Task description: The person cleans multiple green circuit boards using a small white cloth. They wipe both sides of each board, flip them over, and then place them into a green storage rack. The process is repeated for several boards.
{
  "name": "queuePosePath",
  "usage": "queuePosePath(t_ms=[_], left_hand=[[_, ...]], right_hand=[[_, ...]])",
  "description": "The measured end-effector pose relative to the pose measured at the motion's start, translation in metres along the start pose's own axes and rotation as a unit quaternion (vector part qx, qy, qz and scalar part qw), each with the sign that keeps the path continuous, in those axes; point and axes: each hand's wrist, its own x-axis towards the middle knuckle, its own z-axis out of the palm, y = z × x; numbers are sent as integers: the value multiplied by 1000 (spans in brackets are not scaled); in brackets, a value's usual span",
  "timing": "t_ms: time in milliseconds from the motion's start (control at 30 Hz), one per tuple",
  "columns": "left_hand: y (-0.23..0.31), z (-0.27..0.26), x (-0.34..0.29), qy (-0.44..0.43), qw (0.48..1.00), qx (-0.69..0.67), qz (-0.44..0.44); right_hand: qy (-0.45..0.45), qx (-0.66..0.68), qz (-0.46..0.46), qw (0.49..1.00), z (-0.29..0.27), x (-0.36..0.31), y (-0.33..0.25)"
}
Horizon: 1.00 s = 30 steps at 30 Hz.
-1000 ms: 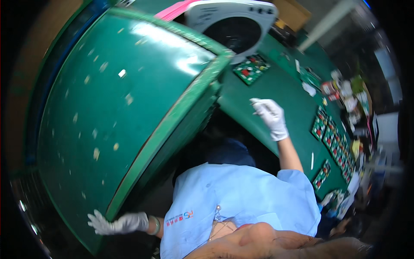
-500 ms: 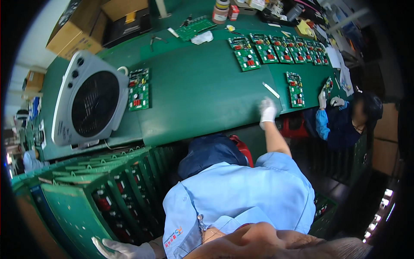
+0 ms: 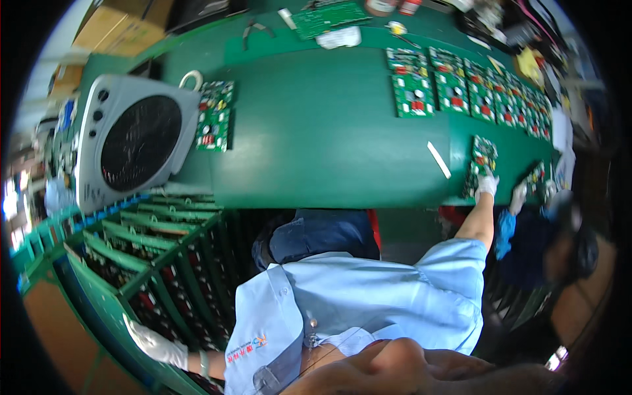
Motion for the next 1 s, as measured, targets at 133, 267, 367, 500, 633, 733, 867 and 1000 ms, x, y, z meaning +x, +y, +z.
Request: queuePosePath(t_ms=[133, 267, 367, 500, 633, 733, 867, 1000], left_hand=[[38, -7, 11, -8, 1000, 20, 4], [44, -7, 7, -1, 1000, -2, -24], [61, -11, 0, 20, 998, -37, -41], [78, -11, 10, 51, 999, 6, -16], [85, -7, 15, 90, 993, 69, -28], [82, -3, 6, 106, 990, 78, -56], [84, -5, 13, 123, 987, 94, -53], [90, -8, 22, 123, 990, 62, -33]], right_hand=[[-38, 358, 256, 897, 13, -16, -20], [36, 427, 188, 884, -12, -23, -37], [83, 420, 135, 894, -28, -61, -79], [128, 476, 134, 859, -55, -151, -157], [118, 485, 56, 865, -42, -230, -217], [83, 440, 38, 893, -40, -282, -309], [-17, 500, -55, 864, 8, -314, -392], [-134, 501, -71, 852, 79, -326, -482]])
